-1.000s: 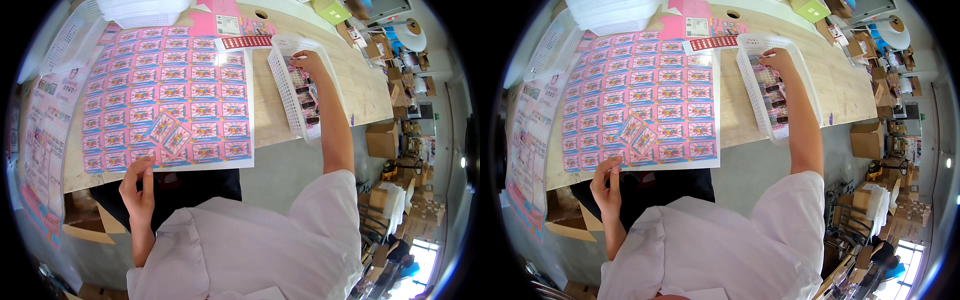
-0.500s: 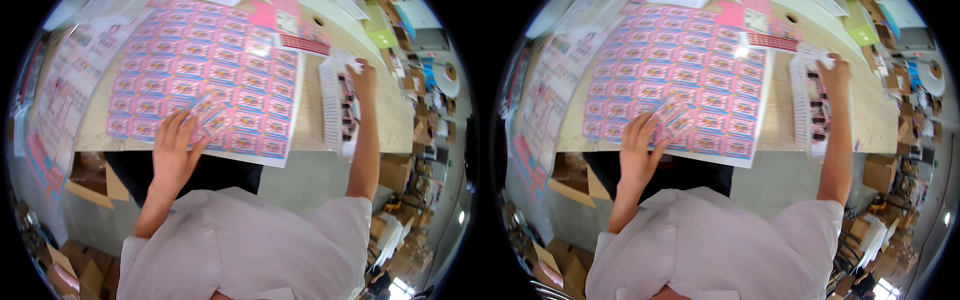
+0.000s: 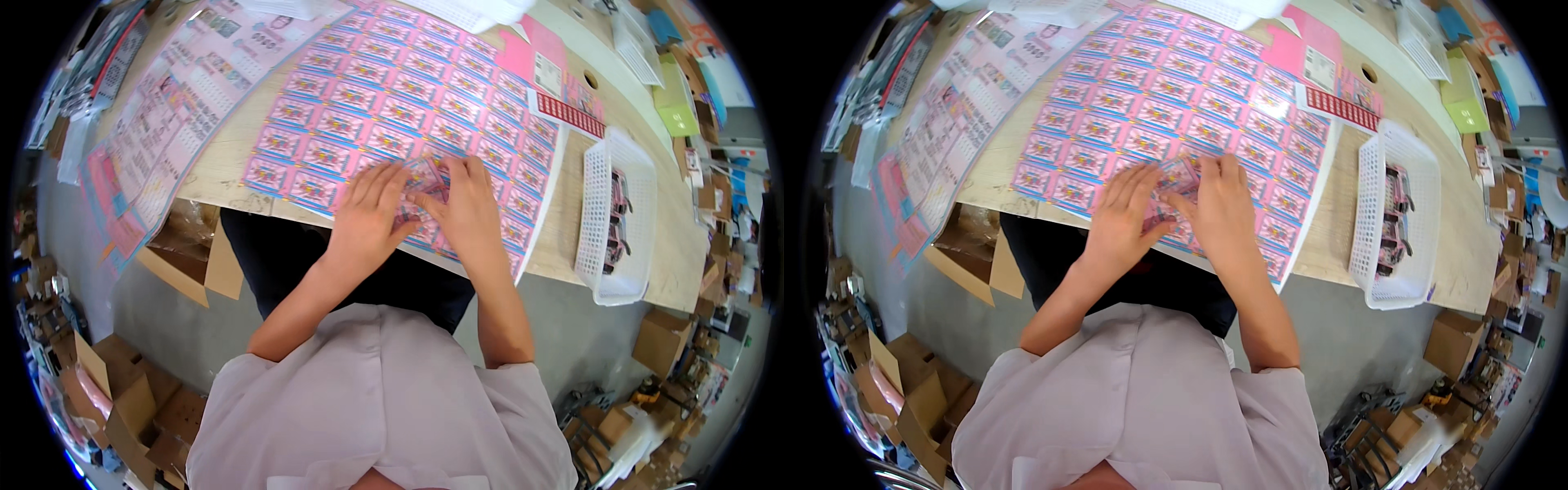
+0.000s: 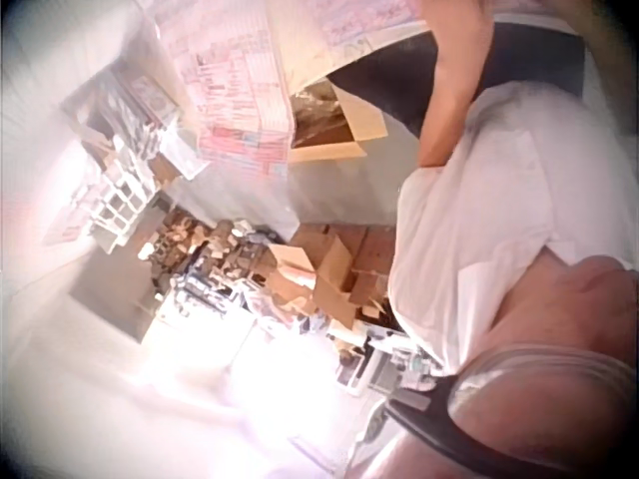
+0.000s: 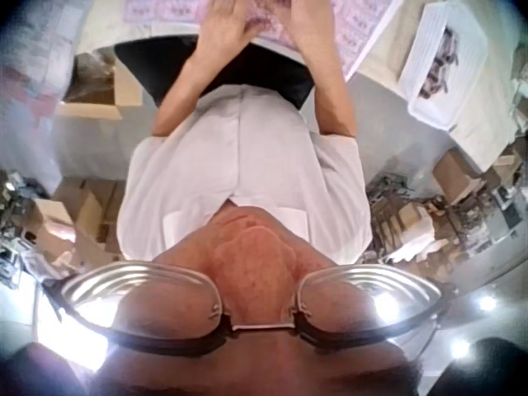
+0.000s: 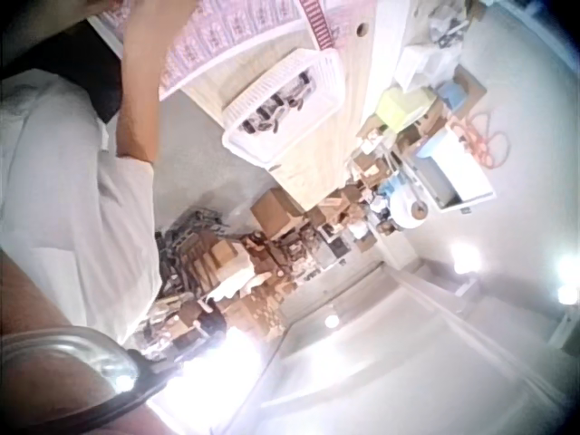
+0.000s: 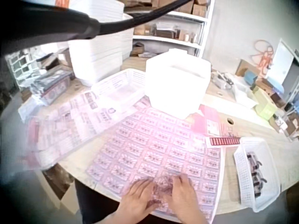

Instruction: The person repeatedly picks up small pink and blue sticker sheets from a table, folds them in half, and places them into a white plastic basket. The person continues this repetitive assembly process throughout the clip, handling the items one at a time.

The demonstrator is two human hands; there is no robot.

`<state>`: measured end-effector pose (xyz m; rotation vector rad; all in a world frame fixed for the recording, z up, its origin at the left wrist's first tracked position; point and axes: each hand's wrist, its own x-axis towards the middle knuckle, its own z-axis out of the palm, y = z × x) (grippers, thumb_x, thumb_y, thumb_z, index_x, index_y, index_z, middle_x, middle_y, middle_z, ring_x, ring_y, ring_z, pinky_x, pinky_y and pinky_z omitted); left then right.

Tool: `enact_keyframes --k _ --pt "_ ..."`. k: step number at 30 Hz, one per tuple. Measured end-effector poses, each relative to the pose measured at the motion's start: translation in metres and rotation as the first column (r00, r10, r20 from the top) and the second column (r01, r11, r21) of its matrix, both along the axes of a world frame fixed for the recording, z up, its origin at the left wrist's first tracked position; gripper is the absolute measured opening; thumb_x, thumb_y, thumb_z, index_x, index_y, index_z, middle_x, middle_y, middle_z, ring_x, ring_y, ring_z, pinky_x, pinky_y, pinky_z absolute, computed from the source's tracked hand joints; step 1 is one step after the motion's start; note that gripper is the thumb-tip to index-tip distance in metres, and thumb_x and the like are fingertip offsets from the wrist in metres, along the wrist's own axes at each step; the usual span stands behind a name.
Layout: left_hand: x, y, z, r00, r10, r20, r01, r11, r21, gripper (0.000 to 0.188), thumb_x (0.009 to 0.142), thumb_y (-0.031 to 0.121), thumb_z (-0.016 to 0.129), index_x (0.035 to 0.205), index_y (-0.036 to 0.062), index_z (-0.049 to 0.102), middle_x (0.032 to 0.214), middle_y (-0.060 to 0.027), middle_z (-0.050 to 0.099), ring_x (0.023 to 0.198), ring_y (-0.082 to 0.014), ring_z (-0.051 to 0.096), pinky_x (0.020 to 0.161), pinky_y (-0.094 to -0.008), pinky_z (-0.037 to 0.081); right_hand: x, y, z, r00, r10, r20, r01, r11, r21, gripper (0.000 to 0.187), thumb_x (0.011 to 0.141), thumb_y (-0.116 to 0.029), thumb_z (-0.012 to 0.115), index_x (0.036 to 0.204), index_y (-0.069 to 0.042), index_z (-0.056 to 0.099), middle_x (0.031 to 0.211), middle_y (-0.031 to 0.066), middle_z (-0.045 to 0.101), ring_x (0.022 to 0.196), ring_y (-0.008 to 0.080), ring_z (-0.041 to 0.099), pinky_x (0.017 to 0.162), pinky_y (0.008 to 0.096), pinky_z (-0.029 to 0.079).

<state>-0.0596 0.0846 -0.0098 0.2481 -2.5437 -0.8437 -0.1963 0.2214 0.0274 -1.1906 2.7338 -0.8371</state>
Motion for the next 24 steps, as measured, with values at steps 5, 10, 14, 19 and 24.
enact_keyframes --k 5,10,14,19,24 --pt "0.005 0.002 -0.007 0.997 0.05 -0.051 -0.051 0.998 -0.032 0.08 0.076 0.028 0.093 0.144 0.0009 0.06 0.15 -0.0198 0.061 0.142 -0.0406 0.055 0.121 -0.0535 0.043 0.002 -0.017 -0.012 0.998 -0.006 0.056 0.005 0.999 0.033 0.056 0.077 -0.026 0.095 0.118 0.001 0.068 0.108 0.0195 0.062 0.107 0.04 0.064 0.092 0.0475 0.053" --pt "0.007 0.006 -0.003 0.988 0.155 -0.022 -0.155 0.988 -0.009 0.095 0.074 0.032 0.095 0.154 0.0025 0.052 0.157 -0.023 0.054 0.147 -0.0425 0.05 0.124 -0.056 0.038 -0.007 -0.022 -0.002 0.858 -0.112 0.502 0.115 0.993 0.024 0.049 0.083 -0.016 0.09 0.121 0.001 0.065 0.097 0.0171 0.075 0.089 0.0297 0.074 0.079 0.0389 0.057" --pt "0.007 0.007 0.006 0.984 0.175 0.043 -0.174 0.984 -0.033 0.109 0.075 0.036 0.095 0.163 0.0048 0.04 0.164 -0.0241 0.044 0.153 -0.043 0.042 0.127 -0.0577 0.032 -0.02 -0.011 -0.014 0.896 -0.104 0.431 0.216 0.951 -0.22 0.035 0.091 -0.009 0.084 0.119 0.002 0.067 0.091 0.0132 0.08 0.077 0.0146 0.072 0.071 0.0306 0.055" --pt "0.005 0.003 0.008 0.983 0.164 0.083 -0.159 0.985 -0.067 0.105 0.078 0.037 0.093 0.164 0.0061 0.041 0.165 -0.0212 0.045 0.154 -0.0424 0.042 0.127 -0.0581 0.032 -0.045 -0.006 -0.004 0.798 -0.071 0.598 0.448 0.734 -0.511 0.03 0.1 -0.007 0.078 0.126 0.0 0.065 0.09 0.0073 0.077 0.077 0.0106 0.067 0.068 0.0262 0.051" --pt "0.006 0.001 -0.011 0.972 0.221 -0.076 -0.224 0.974 -0.022 0.07 0.094 0.031 0.082 0.152 0.004 0.056 0.155 -0.0206 0.057 0.143 -0.0392 0.054 0.119 -0.0527 0.041 -0.021 -0.004 0.026 0.683 0.179 0.708 0.306 0.81 -0.5 0.043 0.104 -0.008 0.072 0.142 -0.005 0.051 0.087 0.0072 0.071 0.071 0.0101 0.061 0.063 0.0268 0.047"
